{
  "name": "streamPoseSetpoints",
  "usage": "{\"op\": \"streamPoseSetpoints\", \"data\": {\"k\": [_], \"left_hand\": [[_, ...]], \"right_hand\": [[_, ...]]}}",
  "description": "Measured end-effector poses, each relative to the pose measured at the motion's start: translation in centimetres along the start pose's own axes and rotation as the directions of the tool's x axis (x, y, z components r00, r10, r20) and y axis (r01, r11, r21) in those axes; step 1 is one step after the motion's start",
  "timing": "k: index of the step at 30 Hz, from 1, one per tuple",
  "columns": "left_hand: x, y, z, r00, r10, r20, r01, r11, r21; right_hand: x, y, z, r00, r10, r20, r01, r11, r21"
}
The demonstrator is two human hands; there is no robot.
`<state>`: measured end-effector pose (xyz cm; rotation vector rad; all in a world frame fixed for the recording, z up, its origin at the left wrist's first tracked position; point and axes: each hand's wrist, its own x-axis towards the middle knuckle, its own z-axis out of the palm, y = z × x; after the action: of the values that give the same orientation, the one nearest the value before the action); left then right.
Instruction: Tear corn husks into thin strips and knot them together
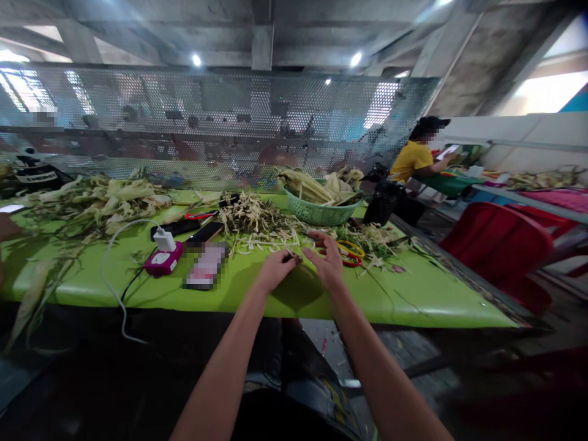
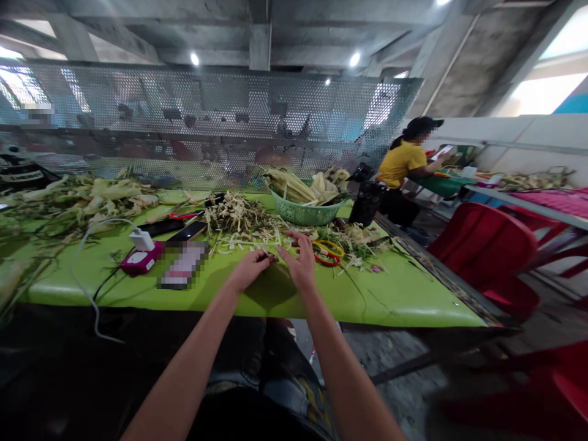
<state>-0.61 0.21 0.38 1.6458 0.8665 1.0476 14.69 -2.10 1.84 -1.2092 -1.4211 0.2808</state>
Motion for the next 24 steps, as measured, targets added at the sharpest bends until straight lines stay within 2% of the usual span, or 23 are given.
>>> {"op": "streamPoseSetpoints", "data": {"k": [2, 5, 10, 16, 18, 20, 22, 24], "left_hand": [[0.0, 0.1, 0.0, 0.999, 0.032, -0.008, -0.031, 0.996, 0.084], [0.1, 0.0, 0.1, 0.997, 0.071, -0.032, -0.064, 0.983, 0.170], [0.3, -0.4, 0.3, 0.991, 0.125, 0.045, -0.129, 0.984, 0.126], [0.0, -0.2, 0.7, 0.979, 0.150, 0.137, -0.165, 0.981, 0.101], [-0.1, -0.1, 0.6, 0.987, 0.090, 0.135, -0.095, 0.995, 0.029], [-0.1, 0.0, 0.4, 0.997, -0.020, 0.071, 0.029, 0.992, -0.126], [-0.1, 0.1, 0.1, 0.989, -0.143, -0.042, 0.118, 0.923, -0.366], [0.0, 0.2, -0.2, 0.964, -0.233, -0.130, 0.116, 0.805, -0.582]], "right_hand": [[0.1, -0.3, -0.3, 0.992, -0.107, 0.071, 0.112, 0.991, -0.070], [0.1, -0.6, -0.2, 0.972, -0.157, 0.174, 0.176, 0.979, -0.104], [0.3, -0.5, 0.5, 0.976, -0.112, 0.189, 0.123, 0.991, -0.049], [0.4, -0.3, 0.7, 0.987, -0.075, 0.139, 0.062, 0.994, 0.094], [0.4, -0.5, 0.6, 0.992, -0.080, 0.094, 0.070, 0.992, 0.101], [0.4, -0.8, 0.5, 0.997, -0.077, 0.016, 0.075, 0.995, 0.071], [0.3, -1.1, 0.3, 0.992, -0.076, -0.101, 0.078, 0.997, 0.019], [0.1, -1.2, 0.4, 0.977, -0.080, -0.198, 0.080, 0.997, -0.009]]}}
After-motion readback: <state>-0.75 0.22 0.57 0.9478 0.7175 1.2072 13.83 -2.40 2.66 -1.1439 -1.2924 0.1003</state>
